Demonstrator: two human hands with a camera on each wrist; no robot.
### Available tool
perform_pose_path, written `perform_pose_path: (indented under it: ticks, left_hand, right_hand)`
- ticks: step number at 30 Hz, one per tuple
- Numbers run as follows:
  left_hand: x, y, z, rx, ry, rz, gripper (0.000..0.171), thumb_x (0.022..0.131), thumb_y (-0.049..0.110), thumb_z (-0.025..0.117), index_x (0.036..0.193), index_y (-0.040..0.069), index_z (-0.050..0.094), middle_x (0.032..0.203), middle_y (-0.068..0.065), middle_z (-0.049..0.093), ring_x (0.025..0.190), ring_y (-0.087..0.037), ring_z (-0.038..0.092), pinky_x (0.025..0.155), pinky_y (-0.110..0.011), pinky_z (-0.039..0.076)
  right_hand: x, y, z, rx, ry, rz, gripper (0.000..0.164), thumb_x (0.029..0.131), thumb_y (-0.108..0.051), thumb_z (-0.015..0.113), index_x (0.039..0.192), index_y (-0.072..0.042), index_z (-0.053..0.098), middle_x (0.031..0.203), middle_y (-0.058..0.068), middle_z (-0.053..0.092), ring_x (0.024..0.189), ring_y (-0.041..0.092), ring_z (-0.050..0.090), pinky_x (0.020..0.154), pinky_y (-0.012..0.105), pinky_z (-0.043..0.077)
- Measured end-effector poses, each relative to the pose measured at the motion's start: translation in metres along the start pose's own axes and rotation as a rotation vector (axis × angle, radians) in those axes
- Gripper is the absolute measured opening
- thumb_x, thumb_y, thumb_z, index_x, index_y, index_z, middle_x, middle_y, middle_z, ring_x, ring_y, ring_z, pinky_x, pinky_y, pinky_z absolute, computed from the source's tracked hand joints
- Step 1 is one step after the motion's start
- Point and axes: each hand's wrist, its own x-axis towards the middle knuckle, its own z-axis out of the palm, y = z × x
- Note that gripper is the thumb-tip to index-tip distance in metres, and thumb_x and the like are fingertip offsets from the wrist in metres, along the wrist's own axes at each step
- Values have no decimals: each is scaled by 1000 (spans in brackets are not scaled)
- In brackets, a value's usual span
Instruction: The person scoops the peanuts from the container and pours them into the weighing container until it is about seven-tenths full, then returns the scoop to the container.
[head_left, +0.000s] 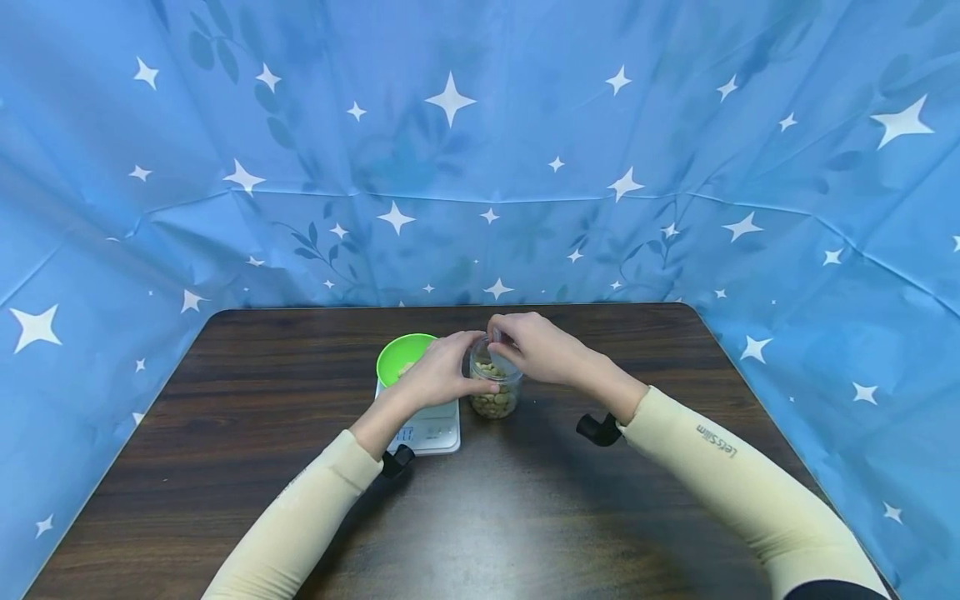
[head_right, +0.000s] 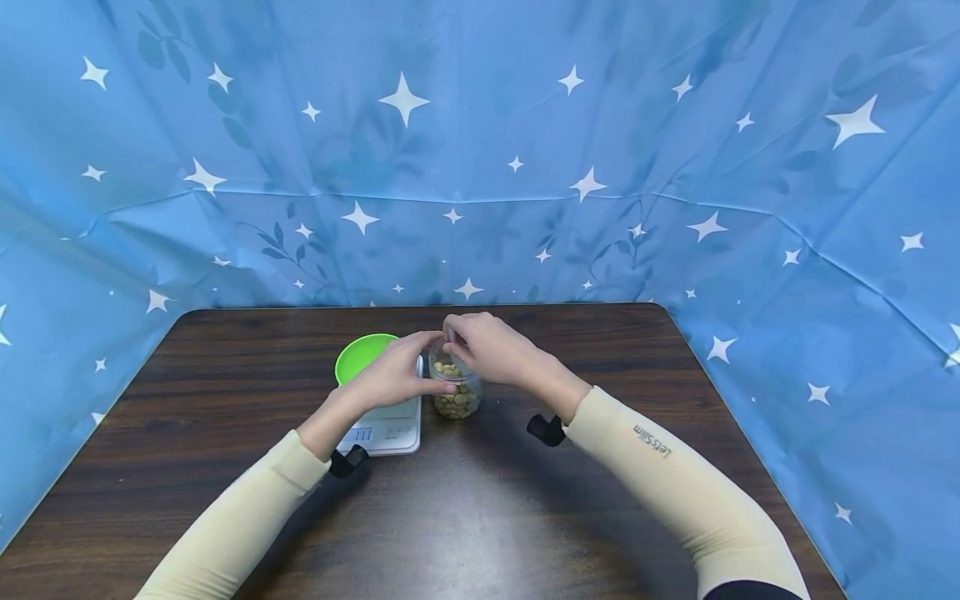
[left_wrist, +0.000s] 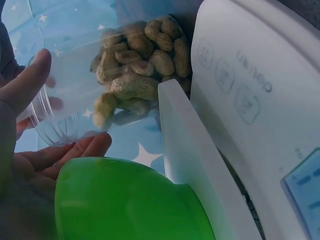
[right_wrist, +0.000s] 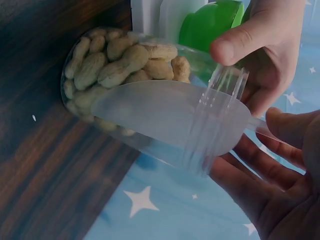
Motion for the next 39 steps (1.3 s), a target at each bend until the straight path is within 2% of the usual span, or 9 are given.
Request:
perform_pose_path:
  ticks: [5,11,18,23,26,33,35,39]
  left_hand:
    - [0,0,-1,13,9,5,80,84,40,87,146,3,52,134,-9,63,118,-25,62,96,-43,51]
    - [0,0,-2,-8,0,-8,79,83,38,88,146,5,53,131,-7,64,117,-23,62,94,-42,52]
    - [0,1,-3,1,2,0,79,83,38,88,146,5,53,129,-8,64,114,-23,62,92,-43,53]
    - [0,1,-2,-1,5,-10,79,82,37,89,144,3,54,128,-10,65,113,-24,63,91,-42,54]
    - [0,2,-3,-4,2,-15,77,82,36,89,143,3,55,128,-9,65,112,-23,64,91,-42,54]
    - [-1,3,-3,-8,-11,-19,78,83,36,89,144,4,54,130,-9,64,113,-22,62,92,-43,52]
    - [-1,2,-3,-13,-16,-21,78,83,36,89,145,4,54,131,-8,64,114,-22,62,93,-43,52]
    - [-1,1,-3,-13,-13,-17,78,83,36,89,145,4,54,132,-8,63,116,-23,62,95,-44,52]
  right_hand:
    - [-1,3,3,70,50,14,5,104,-13,62,102,-9,63,85,-2,62,64,12,51,61,33,45]
    - [-3,10,2,201,119,108,8,106,-17,60,107,-10,64,83,1,66,66,21,63,61,34,50]
    - [-1,11,8,205,139,95,10,106,-19,60,108,-10,64,80,2,65,63,20,60,59,36,48]
    - [-5,12,14,302,237,194,11,107,-19,59,108,-9,64,84,4,64,71,20,67,64,36,59]
    - [-6,12,17,321,280,211,13,107,-19,59,109,-7,63,85,5,64,72,22,69,65,36,60]
    - [-3,11,20,270,261,139,11,107,-21,60,108,-11,64,84,3,66,67,19,63,61,36,52]
    - [-3,13,21,305,256,160,12,107,-21,59,110,-10,64,86,4,66,70,17,66,64,36,56]
    - [-7,16,21,440,300,245,16,107,-23,58,111,-8,64,96,7,67,84,20,71,70,40,61]
